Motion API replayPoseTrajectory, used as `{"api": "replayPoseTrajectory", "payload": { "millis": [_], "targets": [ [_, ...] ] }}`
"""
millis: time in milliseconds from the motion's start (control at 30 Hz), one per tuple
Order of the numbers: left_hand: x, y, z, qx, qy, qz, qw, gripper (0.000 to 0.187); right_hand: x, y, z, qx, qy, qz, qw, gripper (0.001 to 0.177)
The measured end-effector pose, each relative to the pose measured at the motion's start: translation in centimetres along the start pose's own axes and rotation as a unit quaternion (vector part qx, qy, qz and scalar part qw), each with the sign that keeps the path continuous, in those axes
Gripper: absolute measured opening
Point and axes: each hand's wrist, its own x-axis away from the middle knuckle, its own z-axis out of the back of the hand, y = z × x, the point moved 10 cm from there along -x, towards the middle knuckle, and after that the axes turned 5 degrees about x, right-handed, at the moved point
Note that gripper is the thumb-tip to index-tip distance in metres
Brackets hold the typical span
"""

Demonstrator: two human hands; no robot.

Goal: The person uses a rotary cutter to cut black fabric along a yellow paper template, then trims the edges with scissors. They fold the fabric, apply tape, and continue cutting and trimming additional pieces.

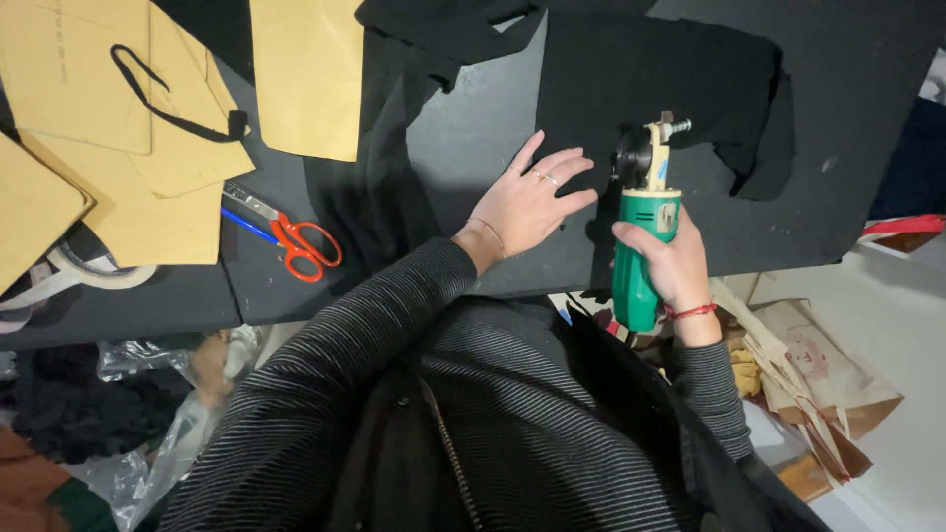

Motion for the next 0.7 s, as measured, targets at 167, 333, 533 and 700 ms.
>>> {"api": "replayPoseTrajectory", "payload": {
  "millis": [167, 333, 533, 700],
  "targets": [
    [-0.1, 0.0, -0.2, -0.007, -0.024, 0.008, 1.0, 0.043, -1.2, -1.4, 0.2, 0.022, 0.007, 0.013, 1.0, 0.035],
    [-0.1, 0.0, 0.2, -0.008, -0.018, 0.005, 1.0, 0.044, -2.6, -2.2, 0.5, 0.01, 0.018, 0.011, 1.0, 0.033],
    [-0.2, 0.0, 0.2, -0.003, -0.026, 0.008, 1.0, 0.043, -4.2, -3.7, 0.8, 0.031, 0.02, 0.064, 0.997, 0.03],
    [-0.4, 0.0, 0.5, 0.002, -0.031, 0.007, 0.999, 0.044, -5.4, -4.6, 0.7, -0.019, 0.008, 0.046, 0.999, 0.031]
  ]
}}
